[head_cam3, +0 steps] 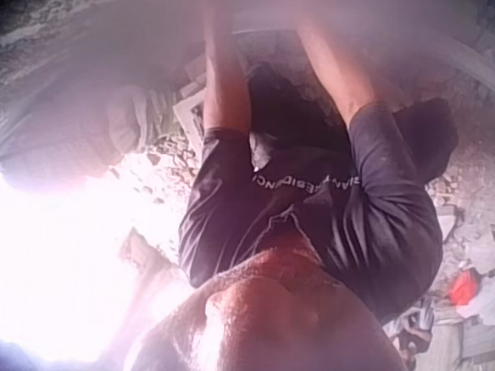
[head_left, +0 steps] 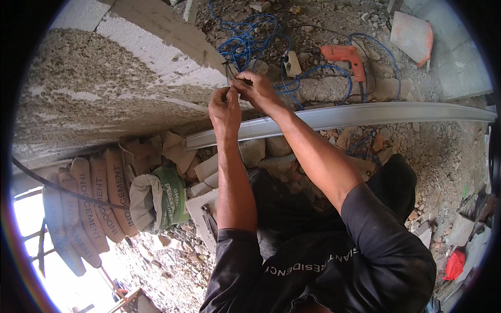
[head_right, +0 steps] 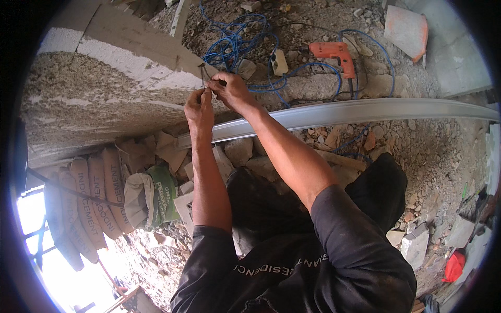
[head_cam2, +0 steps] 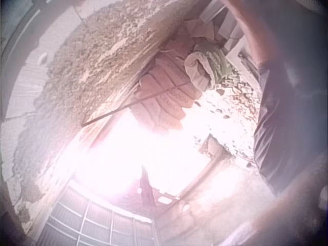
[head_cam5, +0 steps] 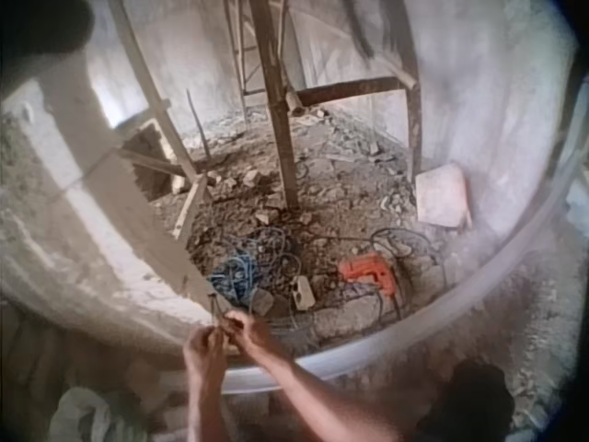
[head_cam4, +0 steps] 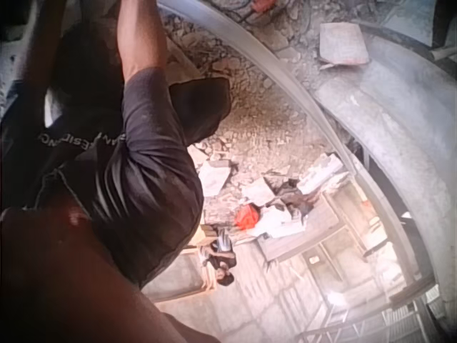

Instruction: The person cuts small wooden blocks with a hand saw and uses them as shims to secure a long metal trim piece against a concrete wall. They repeatedly position the trim, insert the blocks, and tap them with a hammer to hold the trim in place.

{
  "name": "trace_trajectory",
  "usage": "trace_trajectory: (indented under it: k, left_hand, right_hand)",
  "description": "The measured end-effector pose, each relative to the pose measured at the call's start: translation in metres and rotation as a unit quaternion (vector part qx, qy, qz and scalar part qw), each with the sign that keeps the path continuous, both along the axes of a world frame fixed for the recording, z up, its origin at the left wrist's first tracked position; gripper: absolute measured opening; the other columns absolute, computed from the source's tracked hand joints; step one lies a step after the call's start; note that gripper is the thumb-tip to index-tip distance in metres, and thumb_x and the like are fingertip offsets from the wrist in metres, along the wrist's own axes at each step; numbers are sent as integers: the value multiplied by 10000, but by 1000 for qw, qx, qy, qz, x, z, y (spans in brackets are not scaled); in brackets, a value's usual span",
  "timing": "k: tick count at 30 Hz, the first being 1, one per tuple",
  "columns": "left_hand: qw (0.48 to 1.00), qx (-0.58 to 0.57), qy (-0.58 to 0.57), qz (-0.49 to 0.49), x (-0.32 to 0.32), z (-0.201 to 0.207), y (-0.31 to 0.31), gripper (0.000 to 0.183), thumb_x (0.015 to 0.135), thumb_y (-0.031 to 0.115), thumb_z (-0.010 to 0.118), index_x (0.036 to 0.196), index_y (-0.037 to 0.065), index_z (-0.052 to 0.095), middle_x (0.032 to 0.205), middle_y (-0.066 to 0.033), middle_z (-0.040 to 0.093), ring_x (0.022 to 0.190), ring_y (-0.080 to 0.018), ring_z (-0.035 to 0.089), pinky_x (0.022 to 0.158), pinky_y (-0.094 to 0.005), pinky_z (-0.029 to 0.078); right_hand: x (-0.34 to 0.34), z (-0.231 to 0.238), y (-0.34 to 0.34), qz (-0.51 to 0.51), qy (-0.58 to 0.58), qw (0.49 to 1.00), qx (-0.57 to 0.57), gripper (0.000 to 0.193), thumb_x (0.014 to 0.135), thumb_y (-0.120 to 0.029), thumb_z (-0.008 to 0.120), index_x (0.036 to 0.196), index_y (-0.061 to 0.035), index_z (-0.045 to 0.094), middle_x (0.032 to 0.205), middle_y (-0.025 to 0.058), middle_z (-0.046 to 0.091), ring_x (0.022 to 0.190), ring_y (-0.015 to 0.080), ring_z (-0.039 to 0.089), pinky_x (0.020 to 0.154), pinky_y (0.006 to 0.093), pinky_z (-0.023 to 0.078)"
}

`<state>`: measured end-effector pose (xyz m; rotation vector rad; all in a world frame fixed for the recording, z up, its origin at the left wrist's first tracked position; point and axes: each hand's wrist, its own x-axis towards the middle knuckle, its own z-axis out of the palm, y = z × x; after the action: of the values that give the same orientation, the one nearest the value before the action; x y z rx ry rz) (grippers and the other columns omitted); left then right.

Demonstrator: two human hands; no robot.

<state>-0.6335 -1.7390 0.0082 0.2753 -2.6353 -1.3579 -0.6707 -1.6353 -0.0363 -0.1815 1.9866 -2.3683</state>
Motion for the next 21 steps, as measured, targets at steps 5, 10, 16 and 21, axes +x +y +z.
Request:
trace_trajectory:
  k: [5, 10, 16, 21]
  left_hand:
    - [1000, 5, 6, -21, -3, -9, -3, 305, 885, 247, 486, 901, -41, 585, 788, -163, 603, 720, -236, 583, 673, -377, 447]
    - [995, 95, -22, -6, -2, -10, -1, 274, 888, 214, 468, 864, -40, 569, 712, -116, 570, 628, -201, 542, 591, -346, 438]
    - [940, 322, -110, 5, 2, 27, -5, 169, 877, 201, 546, 850, 38, 583, 535, 50, 391, 411, -41, 304, 362, -218, 229]
    - [939, 334, -80, 8, 3, 32, -7, 171, 864, 191, 585, 865, 20, 585, 518, 62, 374, 396, -20, 268, 352, -217, 193]
  right_hand:
    - [1, 3, 2, -52, 99, 983, 147, 218, 891, -230, 577, 946, -21, 604, 667, 85, 604, 582, 175, 586, 533, 318, 444]
    - [16, 12, -2, -87, 116, 955, 259, 227, 908, -261, 509, 948, -57, 598, 759, 154, 619, 687, 357, 592, 588, 383, 460]
    - [11, 0, 8, -108, 92, 951, 273, 219, 897, -263, 483, 854, -77, 589, 829, 179, 618, 767, 372, 598, 635, 452, 458]
    - [9, 5, 11, -52, 67, 954, 286, 267, 895, -311, 478, 940, -90, 621, 896, 173, 635, 835, 361, 607, 698, 443, 468]
